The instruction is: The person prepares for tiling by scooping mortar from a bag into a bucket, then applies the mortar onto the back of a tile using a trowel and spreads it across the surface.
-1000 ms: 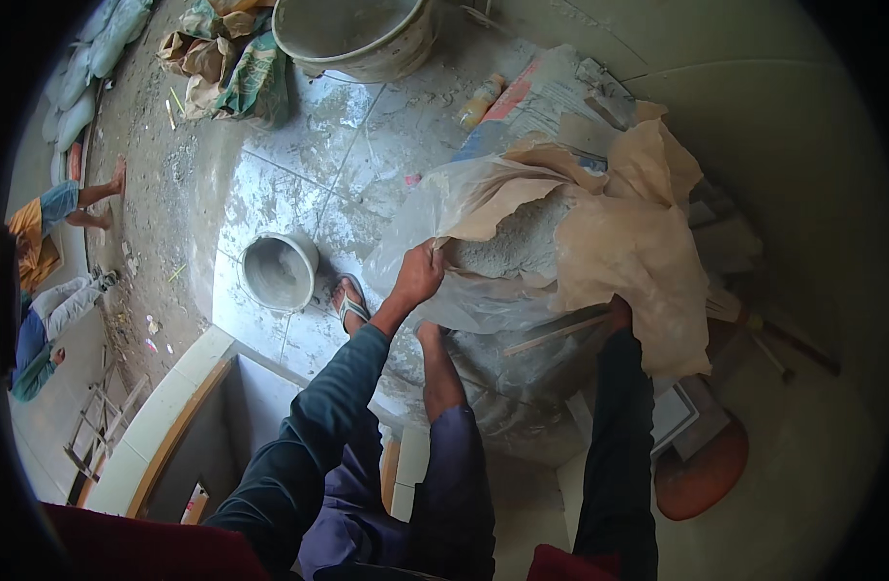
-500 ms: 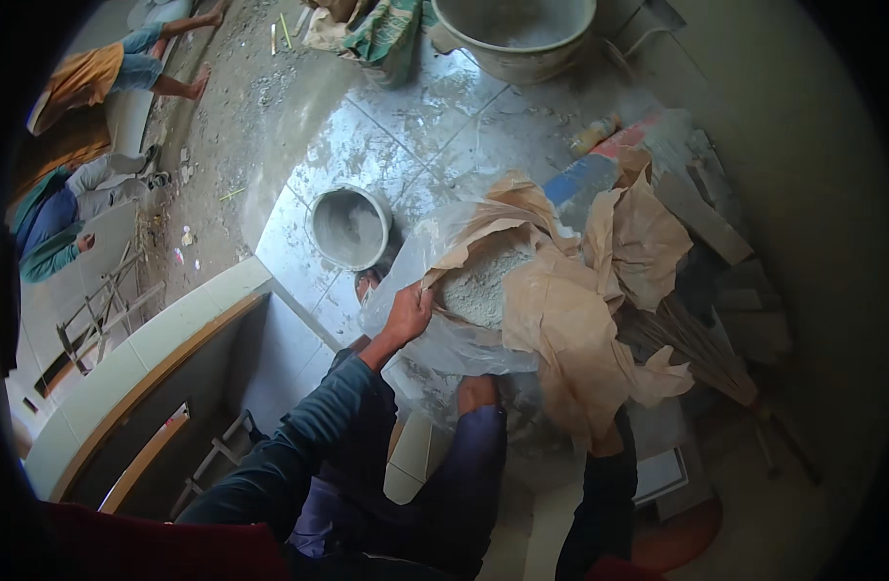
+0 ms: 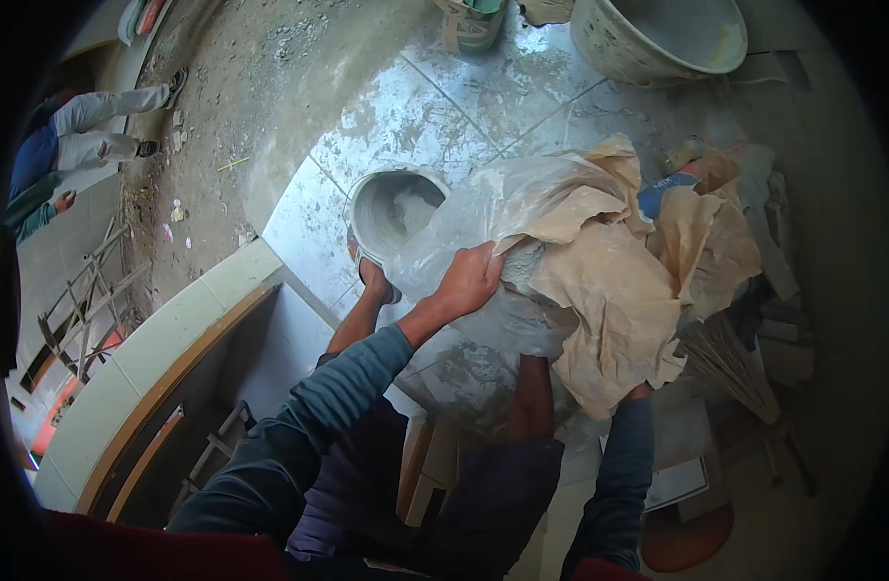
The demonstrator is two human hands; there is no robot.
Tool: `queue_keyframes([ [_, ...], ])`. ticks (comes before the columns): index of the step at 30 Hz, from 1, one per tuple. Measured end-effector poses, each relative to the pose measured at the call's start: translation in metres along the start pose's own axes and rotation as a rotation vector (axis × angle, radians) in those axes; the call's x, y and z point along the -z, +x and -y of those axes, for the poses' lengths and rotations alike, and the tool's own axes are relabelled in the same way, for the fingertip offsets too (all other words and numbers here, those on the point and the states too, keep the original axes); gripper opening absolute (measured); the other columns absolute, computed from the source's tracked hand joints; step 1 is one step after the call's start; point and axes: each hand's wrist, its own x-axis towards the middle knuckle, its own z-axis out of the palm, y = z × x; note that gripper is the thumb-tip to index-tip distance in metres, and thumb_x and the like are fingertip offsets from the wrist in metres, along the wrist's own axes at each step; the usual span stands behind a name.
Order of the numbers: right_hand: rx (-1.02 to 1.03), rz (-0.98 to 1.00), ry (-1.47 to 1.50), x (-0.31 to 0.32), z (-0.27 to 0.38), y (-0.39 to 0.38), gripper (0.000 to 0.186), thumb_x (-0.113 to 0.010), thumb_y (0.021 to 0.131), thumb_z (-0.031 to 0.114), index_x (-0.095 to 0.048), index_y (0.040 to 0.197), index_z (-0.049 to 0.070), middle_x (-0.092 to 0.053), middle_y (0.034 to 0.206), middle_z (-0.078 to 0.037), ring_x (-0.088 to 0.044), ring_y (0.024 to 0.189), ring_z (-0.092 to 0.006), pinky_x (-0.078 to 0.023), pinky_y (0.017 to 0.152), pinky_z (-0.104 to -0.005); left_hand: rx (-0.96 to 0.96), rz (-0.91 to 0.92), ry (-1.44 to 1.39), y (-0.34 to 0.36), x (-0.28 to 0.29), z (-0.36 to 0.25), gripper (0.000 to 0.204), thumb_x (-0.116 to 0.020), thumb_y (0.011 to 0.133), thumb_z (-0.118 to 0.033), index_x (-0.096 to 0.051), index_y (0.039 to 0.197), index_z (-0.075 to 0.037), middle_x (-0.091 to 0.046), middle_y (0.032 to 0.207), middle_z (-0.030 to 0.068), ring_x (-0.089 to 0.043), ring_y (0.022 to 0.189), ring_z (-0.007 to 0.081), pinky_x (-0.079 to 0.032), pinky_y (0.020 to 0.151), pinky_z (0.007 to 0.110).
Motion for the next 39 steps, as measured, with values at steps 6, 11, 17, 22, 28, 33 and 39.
queue_keyframes([
  [6,0.098,0.057,-0.058,-0.020,0.055,0.005,0.029,-0.060,0.077,0.017,-0.064,0.099,0.000,-0.065,0.084,-0.020,-0.063,0.078,-0.0340,-0.048,0.069,-0.0384,-0.124,-0.039,-0.068,0.022,0.039,-0.010,0.022,-0.049,0.088,-0.015,-0.053,0.081,0.006,-0.056,0.074,0.0312,-0.054,0.073,0.0502,-0.042,0.066,0.054],
  [11,0.266,0.158,-0.084,-0.043,0.130,0.020,0.029,-0.061,0.077,0.017,-0.064,0.099,0.000,-0.065,0.083,-0.020,-0.063,0.077,-0.0345,-0.048,0.069,-0.0385,-0.099,-0.138,-0.153,-0.010,0.101,-0.015,0.022,-0.049,0.088,-0.015,-0.053,0.080,0.005,-0.055,0.073,0.0308,-0.054,0.072,0.0501,-0.042,0.065,0.053],
  [17,0.505,0.296,-0.178,-0.069,0.256,0.035,0.029,-0.061,0.077,0.018,-0.064,0.099,0.000,-0.065,0.083,-0.020,-0.063,0.077,-0.0351,-0.048,0.068,-0.0387,-0.062,-0.314,-0.386,-0.078,0.177,-0.011,0.022,-0.049,0.089,-0.016,-0.054,0.083,0.005,-0.055,0.071,0.0295,-0.054,0.072,0.0494,-0.043,0.063,0.051],
  [22,0.767,0.431,-0.246,-0.115,0.399,0.023,0.028,-0.061,0.077,0.018,-0.064,0.099,0.000,-0.065,0.082,-0.020,-0.063,0.077,-0.0356,-0.048,0.068,-0.0389,0.019,-0.559,-0.528,-0.171,0.252,0.012,0.024,-0.047,0.092,-0.015,-0.057,0.095,0.006,-0.057,0.073,0.0281,-0.056,0.072,0.0473,-0.045,0.062,0.045],
  [28,1.089,0.623,-0.321,-0.210,0.570,-0.034,0.028,-0.062,0.077,0.018,-0.064,0.099,0.001,-0.065,0.082,-0.020,-0.063,0.077,-0.0363,-0.048,0.068,-0.0391,0.301,-0.897,-0.655,-0.264,0.296,0.064,0.025,-0.050,0.092,-0.016,-0.056,0.091,0.008,-0.057,0.069,0.0274,-0.058,0.068,0.0467,-0.044,0.059,0.047],
  [33,1.327,0.868,-0.344,-0.346,0.669,-0.088,0.028,-0.062,0.077,0.019,-0.065,0.099,0.001,-0.065,0.081,-0.020,-0.064,0.077,-0.0368,-0.048,0.068,-0.0392,0.528,-1.126,-0.628,-0.291,0.304,0.137,0.043,-0.048,0.097,-0.026,-0.053,0.070,0.009,-0.052,0.062,0.0244,-0.050,0.054,0.0377,-0.038,0.056,0.044],
  [39,1.438,0.983,-0.491,-0.563,0.681,-0.136,0.023,-0.063,0.075,0.020,-0.064,0.089,0.003,-0.064,0.080,-0.021,-0.065,0.081,-0.0369,-0.049,0.070,-0.0431,0.895,-1.147,-0.741,-0.252,0.276,0.257,0.050,-0.044,0.097,-0.029,-0.052,0.067,0.011,-0.051,0.061,0.0299,-0.051,0.060,0.0438,-0.039,0.061,0.048],
])
